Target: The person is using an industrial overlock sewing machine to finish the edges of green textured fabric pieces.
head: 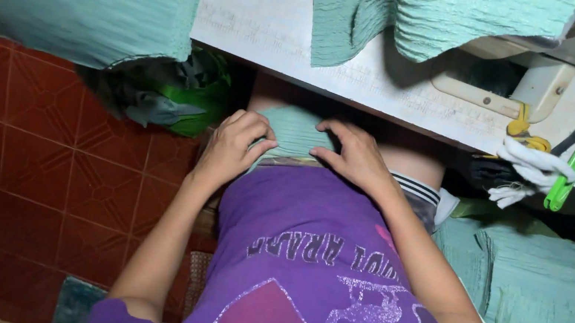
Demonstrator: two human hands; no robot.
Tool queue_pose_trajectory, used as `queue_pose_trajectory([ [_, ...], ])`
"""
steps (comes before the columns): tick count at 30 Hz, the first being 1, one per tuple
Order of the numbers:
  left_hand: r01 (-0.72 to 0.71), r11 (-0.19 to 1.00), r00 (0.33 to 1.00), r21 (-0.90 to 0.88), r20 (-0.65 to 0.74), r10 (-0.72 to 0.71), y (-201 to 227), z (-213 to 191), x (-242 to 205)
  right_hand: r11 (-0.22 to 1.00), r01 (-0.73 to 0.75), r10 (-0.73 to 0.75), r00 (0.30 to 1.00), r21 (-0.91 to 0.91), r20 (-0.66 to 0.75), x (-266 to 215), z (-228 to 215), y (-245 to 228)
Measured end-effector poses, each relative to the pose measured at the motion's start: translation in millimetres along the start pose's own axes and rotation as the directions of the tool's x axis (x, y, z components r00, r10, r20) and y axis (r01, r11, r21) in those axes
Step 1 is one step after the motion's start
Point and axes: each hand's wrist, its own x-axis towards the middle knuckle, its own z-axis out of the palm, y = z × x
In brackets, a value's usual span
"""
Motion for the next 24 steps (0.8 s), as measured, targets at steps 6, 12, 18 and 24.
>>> queue_pose_trajectory([
  [6, 0.019, 0.995, 0.996, 0.093, 0.084, -0.027, 0.9, -7.0, 16.1, 0.998, 0.016, -0.020, 0.998, -0.060, -0.062, -0.6, 10.1, 15.6],
  [12, 0.000, 0.993, 0.986, 0.116, 0.167, -0.019, 0.1, -9.3, 33.5, 0.942, 0.181, -0.211, 0.974, -0.281, -0.081, -5.2, 34.8, 35.4],
  [18, 0.219, 0.966, 0.971, -0.136, 0.132, -0.201, -11.4, 7.8, 50.2, 0.884, 0.197, -0.278, 0.951, -0.424, -0.138, -1.7, 43.8, 39.0],
  [24, 0.204, 0.954, 0.958, -0.220, 0.244, -0.148, 52.4, -28.0, 74.6, 0.998, 0.062, -0.065, 0.968, -0.018, -0.244, -12.4, 13.1, 34.2],
])
